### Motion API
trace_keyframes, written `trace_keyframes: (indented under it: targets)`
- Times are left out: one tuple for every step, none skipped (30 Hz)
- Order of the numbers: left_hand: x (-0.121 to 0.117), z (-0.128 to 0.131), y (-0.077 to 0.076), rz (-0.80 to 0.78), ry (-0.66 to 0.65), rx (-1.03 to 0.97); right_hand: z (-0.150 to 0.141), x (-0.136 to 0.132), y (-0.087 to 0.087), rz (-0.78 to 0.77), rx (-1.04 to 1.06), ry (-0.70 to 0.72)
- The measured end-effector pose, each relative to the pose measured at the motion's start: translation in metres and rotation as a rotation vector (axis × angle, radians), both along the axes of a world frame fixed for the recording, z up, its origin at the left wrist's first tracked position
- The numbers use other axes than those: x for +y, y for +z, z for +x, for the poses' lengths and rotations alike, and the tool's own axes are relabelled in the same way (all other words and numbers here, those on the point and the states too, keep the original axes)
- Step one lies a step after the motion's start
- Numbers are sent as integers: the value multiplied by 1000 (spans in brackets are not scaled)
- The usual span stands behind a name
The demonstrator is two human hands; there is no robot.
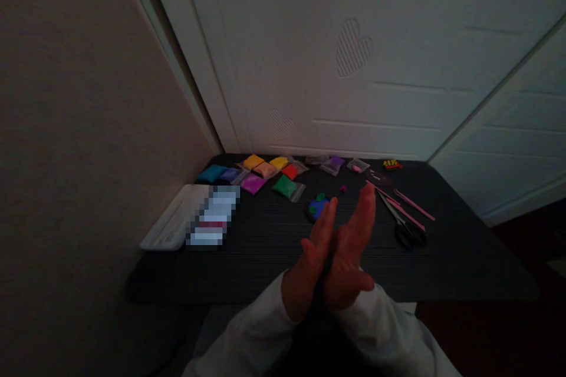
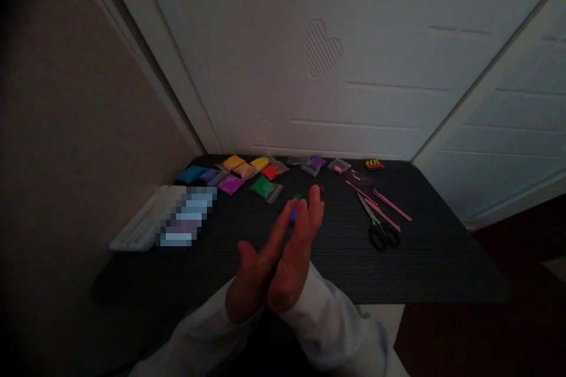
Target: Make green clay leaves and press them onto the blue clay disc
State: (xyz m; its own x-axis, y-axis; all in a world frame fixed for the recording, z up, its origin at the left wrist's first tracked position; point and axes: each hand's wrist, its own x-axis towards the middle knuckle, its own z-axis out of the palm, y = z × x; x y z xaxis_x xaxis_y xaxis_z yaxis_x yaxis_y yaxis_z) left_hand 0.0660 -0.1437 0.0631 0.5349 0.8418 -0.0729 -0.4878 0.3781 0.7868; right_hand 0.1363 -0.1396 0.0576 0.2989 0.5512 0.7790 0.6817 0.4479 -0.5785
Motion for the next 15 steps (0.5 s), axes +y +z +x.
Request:
trace_keyframes:
  targets:
    - [1, 0, -2, 44, 6, 37, -3, 0, 2, 45, 22, -43]
    - [2, 1, -4, 84, 4, 74, -4, 2, 5, 100, 62, -82]
    - [2, 1, -5, 114, -9, 106, -3, 5, 8, 152, 112, -93]
    - [2, 1, -7, 132, -21, 126, -1, 8, 9, 193, 151, -58]
    - [1, 1, -8, 137, -36, 131, 3, 11, 9, 205, 173, -14]
    - [0, 0, -9, 146, -48, 137, 6, 13, 9, 198, 185, 21]
    - [-1, 0, -9, 158, -51, 141, 9, 13, 7, 179, 179, 50]
    - [-1, -1, -8, 167, -55, 147, 11, 12, 5, 152, 164, 68]
    - [-2, -2, -8, 172, -51, 155, 11, 10, 3, 124, 145, 78]
    - [-2, -3, -7, 182, -44, 168, 10, 7, 1, 100, 123, 84]
    - [-2, -3, -6, 202, -36, 184, 9, 4, 1, 80, 104, 86]
    - [-2, -3, -6, 235, -19, 199, 7, 1, 1, 64, 92, 85]
    - [-2, -2, -5, 275, -9, 207, 6, -1, 2, 57, 84, 84]
    - [-2, -2, -6, 312, -9, 207, 5, -3, 4, 56, 80, 82]
    - [-1, -1, -6, 341, -13, 203, 4, -3, 5, 57, 78, 82]
